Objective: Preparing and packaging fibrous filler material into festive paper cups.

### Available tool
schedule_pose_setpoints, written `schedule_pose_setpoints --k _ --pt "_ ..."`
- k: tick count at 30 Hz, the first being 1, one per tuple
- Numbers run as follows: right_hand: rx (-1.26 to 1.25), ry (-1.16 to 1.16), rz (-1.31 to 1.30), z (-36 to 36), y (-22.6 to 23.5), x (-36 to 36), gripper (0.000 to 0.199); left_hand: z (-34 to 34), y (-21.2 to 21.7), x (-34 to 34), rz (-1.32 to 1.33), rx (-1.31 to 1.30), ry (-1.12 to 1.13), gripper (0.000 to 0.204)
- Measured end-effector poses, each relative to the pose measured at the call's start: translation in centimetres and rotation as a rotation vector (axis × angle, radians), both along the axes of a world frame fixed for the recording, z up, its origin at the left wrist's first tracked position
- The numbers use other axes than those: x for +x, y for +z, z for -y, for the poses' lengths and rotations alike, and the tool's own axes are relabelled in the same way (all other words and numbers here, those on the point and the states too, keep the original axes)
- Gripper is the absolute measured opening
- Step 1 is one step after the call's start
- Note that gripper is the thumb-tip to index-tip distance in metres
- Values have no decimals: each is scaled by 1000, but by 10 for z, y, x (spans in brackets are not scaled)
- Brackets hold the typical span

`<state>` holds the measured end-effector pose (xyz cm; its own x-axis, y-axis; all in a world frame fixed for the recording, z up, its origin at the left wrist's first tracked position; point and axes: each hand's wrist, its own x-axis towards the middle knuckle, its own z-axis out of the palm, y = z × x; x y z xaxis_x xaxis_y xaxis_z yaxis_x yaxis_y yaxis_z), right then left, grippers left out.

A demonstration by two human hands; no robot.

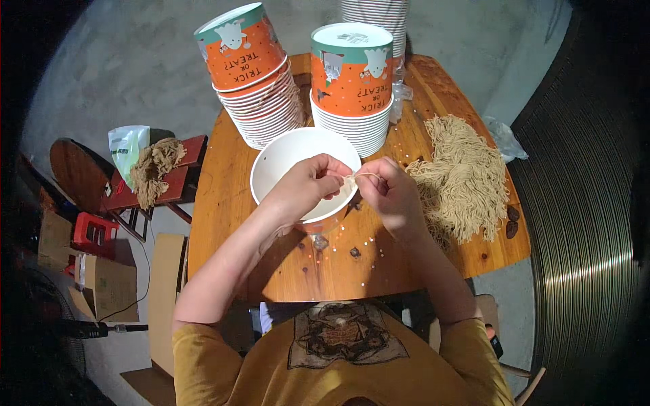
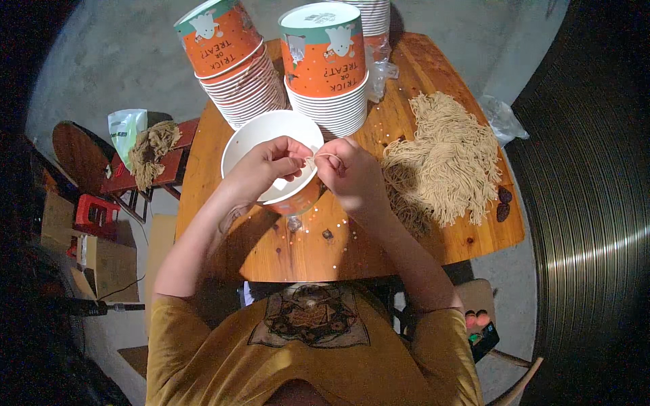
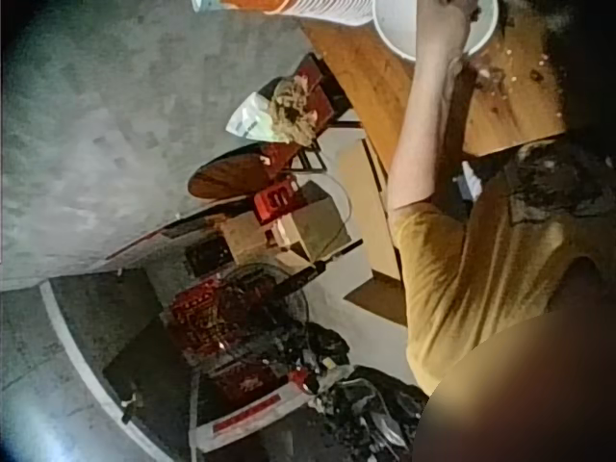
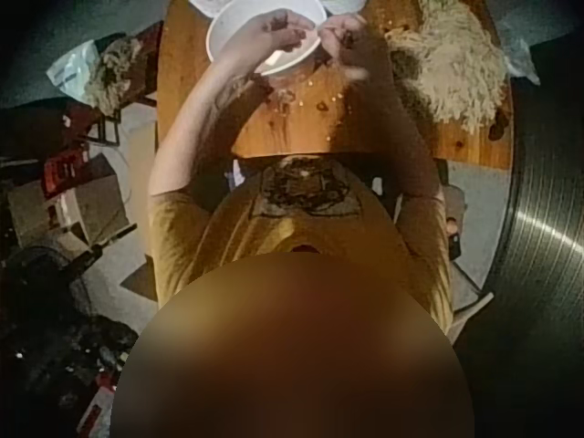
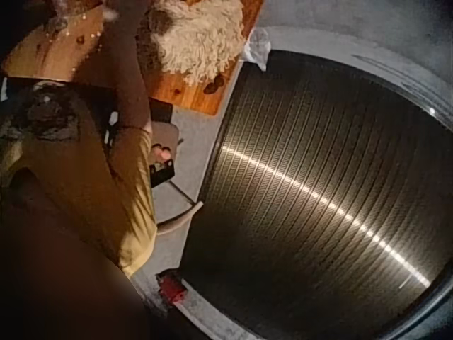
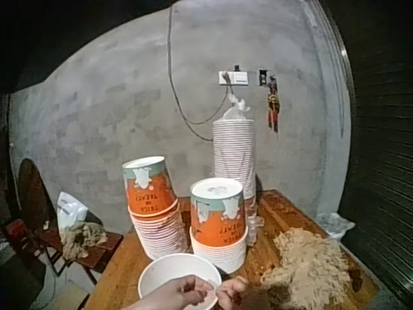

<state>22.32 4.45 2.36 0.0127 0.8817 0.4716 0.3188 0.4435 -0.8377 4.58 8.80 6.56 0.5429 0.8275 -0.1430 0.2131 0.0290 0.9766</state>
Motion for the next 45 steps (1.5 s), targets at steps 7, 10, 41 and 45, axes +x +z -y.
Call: schedule_pose_setpoints --k 7,10,41,45 --pt "-4 -13 18 0 1 0 6 10 -2 -1 -33 122 51 18" --pt "0 -21 29 2 2 -1 6 14 -1 4 -98 118 55 15" --pt "151 -108 51 3 0 -10 6 4 -7 10 127 4 109 13" --pt "143 -125 84 4 2 -8 5 1 -8 9 248 -96 85 18"
